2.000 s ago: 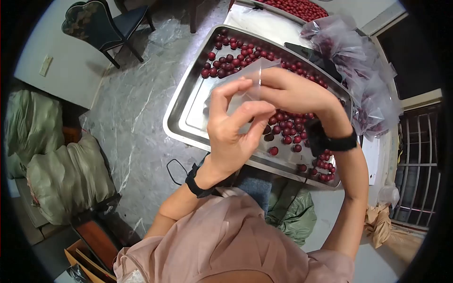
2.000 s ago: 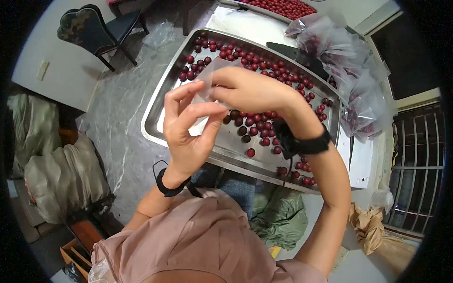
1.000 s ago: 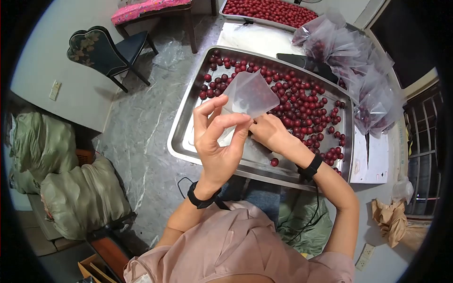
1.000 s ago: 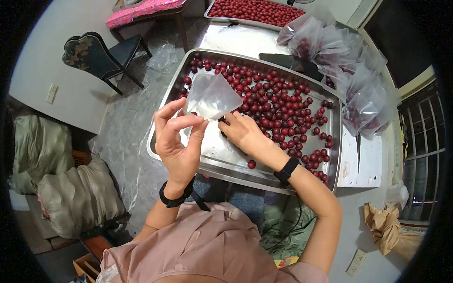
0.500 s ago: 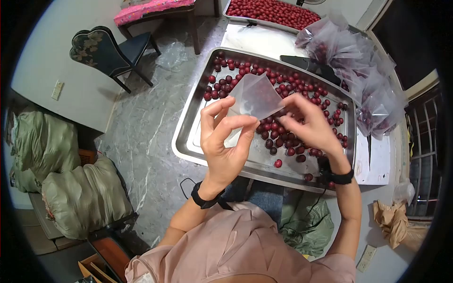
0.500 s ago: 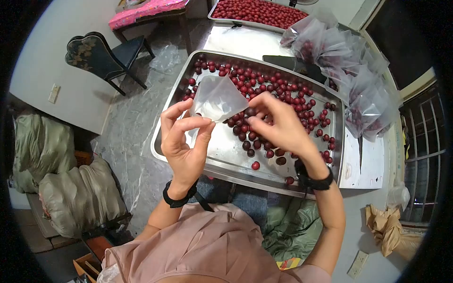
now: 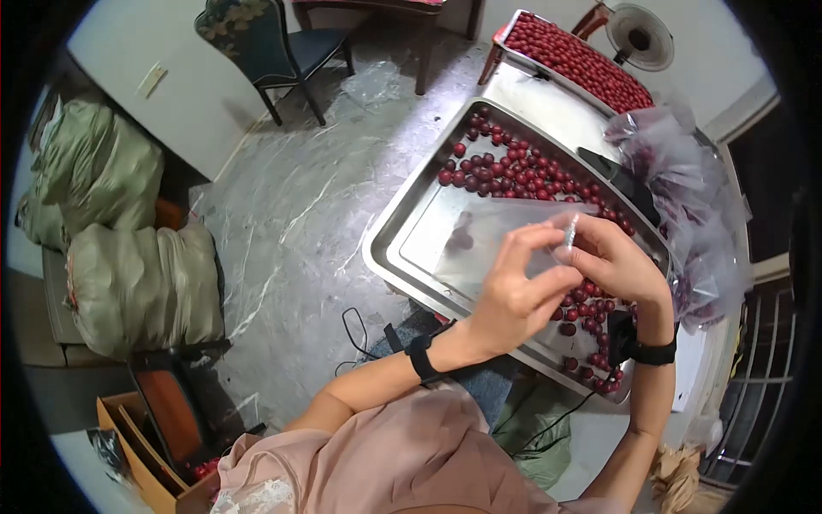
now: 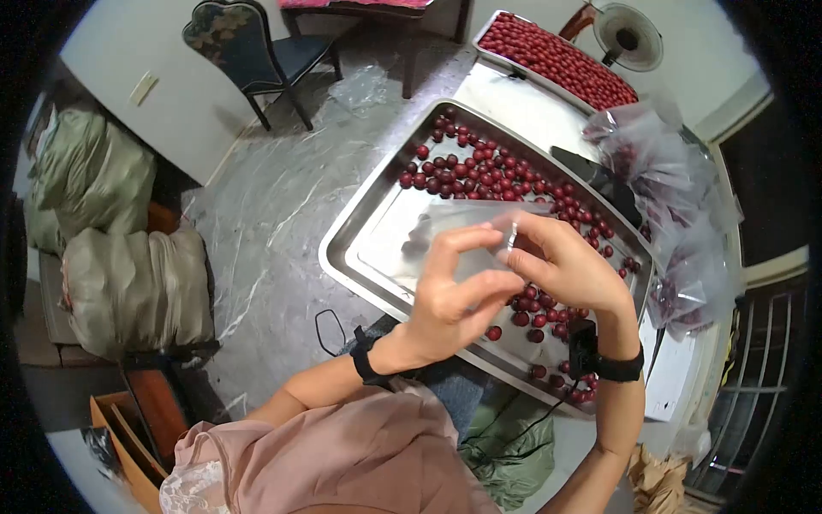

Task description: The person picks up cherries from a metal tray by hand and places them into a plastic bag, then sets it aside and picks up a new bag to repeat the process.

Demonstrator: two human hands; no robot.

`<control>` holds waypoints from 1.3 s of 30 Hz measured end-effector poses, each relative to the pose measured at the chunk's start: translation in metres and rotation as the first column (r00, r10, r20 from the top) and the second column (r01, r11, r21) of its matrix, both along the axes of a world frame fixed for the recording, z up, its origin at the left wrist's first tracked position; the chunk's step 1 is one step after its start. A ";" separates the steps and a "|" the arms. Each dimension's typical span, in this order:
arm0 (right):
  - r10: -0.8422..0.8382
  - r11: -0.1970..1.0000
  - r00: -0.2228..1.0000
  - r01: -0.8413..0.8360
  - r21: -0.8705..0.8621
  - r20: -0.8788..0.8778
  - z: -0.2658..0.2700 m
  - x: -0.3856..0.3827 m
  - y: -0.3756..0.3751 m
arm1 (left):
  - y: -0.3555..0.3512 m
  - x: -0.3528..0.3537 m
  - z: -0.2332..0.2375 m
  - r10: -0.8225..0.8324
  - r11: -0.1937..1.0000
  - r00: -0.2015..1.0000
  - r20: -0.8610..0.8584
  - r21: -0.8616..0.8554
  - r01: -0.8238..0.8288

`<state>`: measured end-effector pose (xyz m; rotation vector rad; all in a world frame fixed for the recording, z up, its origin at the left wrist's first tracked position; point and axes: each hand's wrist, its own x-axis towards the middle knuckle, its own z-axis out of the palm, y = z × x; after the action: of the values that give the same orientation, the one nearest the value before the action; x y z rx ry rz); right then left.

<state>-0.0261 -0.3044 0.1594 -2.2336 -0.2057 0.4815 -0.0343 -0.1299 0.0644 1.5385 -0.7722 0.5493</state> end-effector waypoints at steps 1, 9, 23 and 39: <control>0.072 0.994 0.997 -0.075 0.081 0.036 -0.012 0.009 0.000 | -0.001 0.000 0.000 -0.015 1.000 1.000 0.010 -0.012 0.015; 0.429 0.875 0.883 -0.355 0.328 -0.190 -0.063 0.065 0.018 | 0.000 -0.001 -0.001 -0.011 0.998 1.000 0.000 -0.056 0.011; 0.433 0.901 0.899 -0.434 0.003 0.065 -0.072 0.058 0.013 | 0.013 0.004 0.002 0.035 0.999 0.999 0.011 0.021 -0.035; -0.177 0.973 0.939 0.212 -0.090 0.295 -0.056 -0.071 -0.005 | 0.020 0.015 0.009 0.044 0.994 0.992 -0.115 -0.098 -0.055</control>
<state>-0.0967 -0.3098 0.1030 -2.4065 -0.1038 0.0627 -0.0194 -0.1103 0.0738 1.4848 -0.6126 0.5255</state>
